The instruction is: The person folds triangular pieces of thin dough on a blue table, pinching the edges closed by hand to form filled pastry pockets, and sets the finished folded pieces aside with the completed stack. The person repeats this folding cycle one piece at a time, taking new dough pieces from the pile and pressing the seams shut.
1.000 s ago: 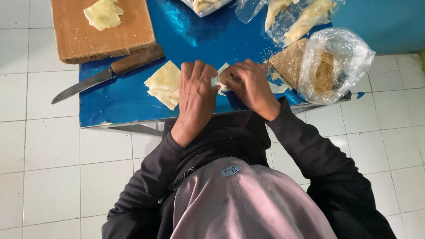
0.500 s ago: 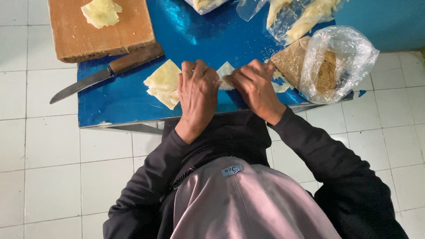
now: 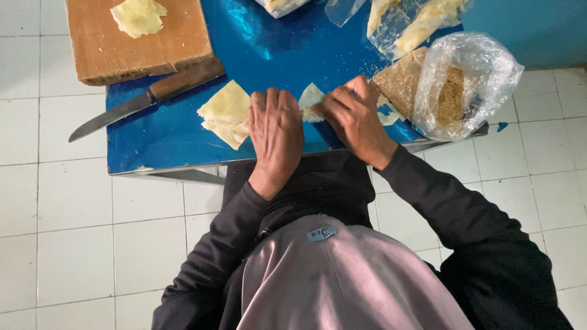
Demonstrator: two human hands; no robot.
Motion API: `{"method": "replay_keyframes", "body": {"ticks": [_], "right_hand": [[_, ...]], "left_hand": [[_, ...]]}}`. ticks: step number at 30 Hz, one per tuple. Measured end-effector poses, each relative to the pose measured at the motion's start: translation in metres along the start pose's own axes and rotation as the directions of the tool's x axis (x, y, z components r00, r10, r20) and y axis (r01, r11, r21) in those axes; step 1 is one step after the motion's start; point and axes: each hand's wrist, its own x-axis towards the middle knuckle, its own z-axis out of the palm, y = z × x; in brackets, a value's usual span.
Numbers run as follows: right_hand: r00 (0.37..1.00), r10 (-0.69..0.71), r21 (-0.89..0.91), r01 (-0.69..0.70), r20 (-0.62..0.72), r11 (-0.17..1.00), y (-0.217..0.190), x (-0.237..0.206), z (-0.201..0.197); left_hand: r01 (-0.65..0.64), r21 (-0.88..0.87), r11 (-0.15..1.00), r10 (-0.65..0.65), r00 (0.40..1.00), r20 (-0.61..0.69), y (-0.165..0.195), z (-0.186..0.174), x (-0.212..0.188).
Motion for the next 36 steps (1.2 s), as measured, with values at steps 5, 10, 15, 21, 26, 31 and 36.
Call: {"method": "replay_keyframes", "body": {"ticks": [5,10,15,21,26,31,36], "right_hand": [[0.999,-0.041,-0.09,0.042,0.022,0.995,-0.006,-0.004,0.001],[0.999,-0.028,-0.104,0.032,0.034,0.994,-0.007,-0.005,0.003],[0.999,-0.023,-0.148,0.029,0.042,0.989,-0.005,-0.008,0.005],[0.997,-0.028,-0.145,0.039,0.078,0.989,-0.001,-0.012,0.006],[0.984,-0.061,-0.157,0.088,0.167,0.984,0.002,-0.02,-0.007],[0.948,-0.03,-0.455,0.18,0.316,0.872,0.006,-0.03,-0.024],[0.949,-0.078,-0.46,0.219,0.305,0.86,0.012,-0.034,-0.035]], "left_hand": [[0.034,-0.158,0.987,-0.036,0.999,-0.007,0.003,0.006,-0.002],[0.097,-0.383,0.919,-0.113,0.993,-0.019,0.004,0.006,0.001],[0.139,-0.498,0.856,-0.161,0.987,-0.001,0.006,0.006,0.003],[0.007,-0.383,0.924,-0.022,0.999,-0.035,0.011,0.01,0.005],[-0.033,-0.337,0.941,0.033,0.999,-0.006,0.009,0.011,0.008],[-0.021,-0.334,0.942,0.017,1.0,-0.013,0.008,0.011,0.007],[-0.006,-0.323,0.946,0.0,1.0,-0.019,0.008,0.014,0.008]]}}
